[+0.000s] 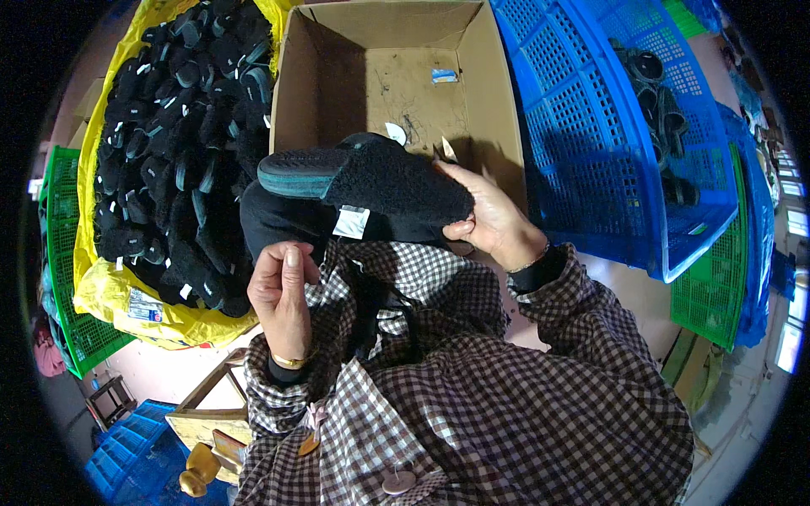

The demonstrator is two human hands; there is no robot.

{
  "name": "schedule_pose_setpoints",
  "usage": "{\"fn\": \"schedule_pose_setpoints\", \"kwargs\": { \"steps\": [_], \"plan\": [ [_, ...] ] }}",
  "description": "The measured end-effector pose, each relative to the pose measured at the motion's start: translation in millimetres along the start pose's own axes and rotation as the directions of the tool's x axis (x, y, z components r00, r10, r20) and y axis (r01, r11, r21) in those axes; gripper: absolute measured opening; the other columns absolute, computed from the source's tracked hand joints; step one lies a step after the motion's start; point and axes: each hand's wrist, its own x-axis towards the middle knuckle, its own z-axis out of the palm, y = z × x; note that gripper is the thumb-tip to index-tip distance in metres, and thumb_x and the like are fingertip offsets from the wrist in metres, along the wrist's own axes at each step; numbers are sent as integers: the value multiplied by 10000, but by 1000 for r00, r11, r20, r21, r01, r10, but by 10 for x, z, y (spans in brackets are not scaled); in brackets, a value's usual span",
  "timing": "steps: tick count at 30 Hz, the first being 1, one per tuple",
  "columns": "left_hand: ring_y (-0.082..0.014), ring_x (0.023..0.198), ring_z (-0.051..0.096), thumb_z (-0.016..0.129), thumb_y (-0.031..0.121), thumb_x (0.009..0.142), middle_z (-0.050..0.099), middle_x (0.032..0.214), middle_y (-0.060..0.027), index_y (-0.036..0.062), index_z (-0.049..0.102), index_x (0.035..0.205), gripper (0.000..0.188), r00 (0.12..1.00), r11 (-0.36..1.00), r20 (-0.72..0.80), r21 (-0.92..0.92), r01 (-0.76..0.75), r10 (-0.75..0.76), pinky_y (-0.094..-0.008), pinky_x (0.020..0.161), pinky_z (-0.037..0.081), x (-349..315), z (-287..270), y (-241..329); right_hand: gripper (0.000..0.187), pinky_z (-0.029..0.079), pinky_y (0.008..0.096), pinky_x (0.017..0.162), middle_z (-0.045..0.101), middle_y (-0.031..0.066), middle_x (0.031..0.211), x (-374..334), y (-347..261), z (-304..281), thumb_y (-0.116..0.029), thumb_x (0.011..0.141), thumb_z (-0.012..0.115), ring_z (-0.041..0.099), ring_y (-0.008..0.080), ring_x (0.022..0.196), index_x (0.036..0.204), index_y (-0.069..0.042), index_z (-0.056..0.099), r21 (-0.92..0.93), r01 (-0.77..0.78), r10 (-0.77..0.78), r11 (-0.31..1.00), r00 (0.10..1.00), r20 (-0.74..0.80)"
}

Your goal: The person sits on the floor and uses scissors to trim loose threads and excess fabric from the edges of black slippers. They handle each slipper one at a time, turning it over to access different sides, then place the trimmed slippers into a blue crate.

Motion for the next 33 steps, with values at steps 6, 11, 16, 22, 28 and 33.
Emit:
{"fn": "schedule_pose_setpoints", "kwargs": {
  "steps": [6,11,16,22,28,33],
  "plan": [
    [-153,910,553,605,5,911,589,1003,-91,-11,620,968,62,901,791,7,475,-385,434,-260,831,425,5,-40,-23,236,330,192,383,635,47,893,48,150,-100,-295,1008,435,423,99,473,1092,-162,611,156,-121,88,980,975,204],
    [-301,1123,491,784,237,736,613,1152,-105,67,666,1097,416,725,425,318,641,-640,611,-407,993,368,138,-14,276,253,319,196,384,587,50,816,-3,218,-35,-297,1018,403,386,108,468,1067,-116,573,164,-167,137,972,974,181],
    [-283,1016,554,832,73,620,651,1004,-48,113,693,922,335,644,282,418,653,-703,640,-381,902,442,269,31,161,255,307,200,379,484,41,712,-35,271,66,-288,1012,399,370,109,462,963,-79,538,213,-325,265,922,926,268],
    [-263,925,570,774,-29,673,648,884,-41,82,660,857,243,694,407,354,611,-679,627,-364,821,451,311,4,99,280,299,196,378,423,14,655,9,335,54,-296,1006,406,368,90,470,883,-72,519,244,-352,246,904,894,375],
    [-266,905,575,747,14,727,650,875,-54,58,673,872,168,749,517,305,570,-639,589,-359,817,457,323,-29,153,264,332,207,385,496,0,697,-11,268,43,-285,1011,439,422,84,493,939,-61,560,75,-133,111,988,962,248],
    [-269,886,585,644,44,865,652,932,-113,5,658,950,94,885,759,84,481,-438,457,-346,832,449,324,41,113,264,483,243,744,640,26,945,-322,78,233,-200,951,589,569,66,872,1099,19,583,-809,407,-512,424,844,157]
  ]
}}
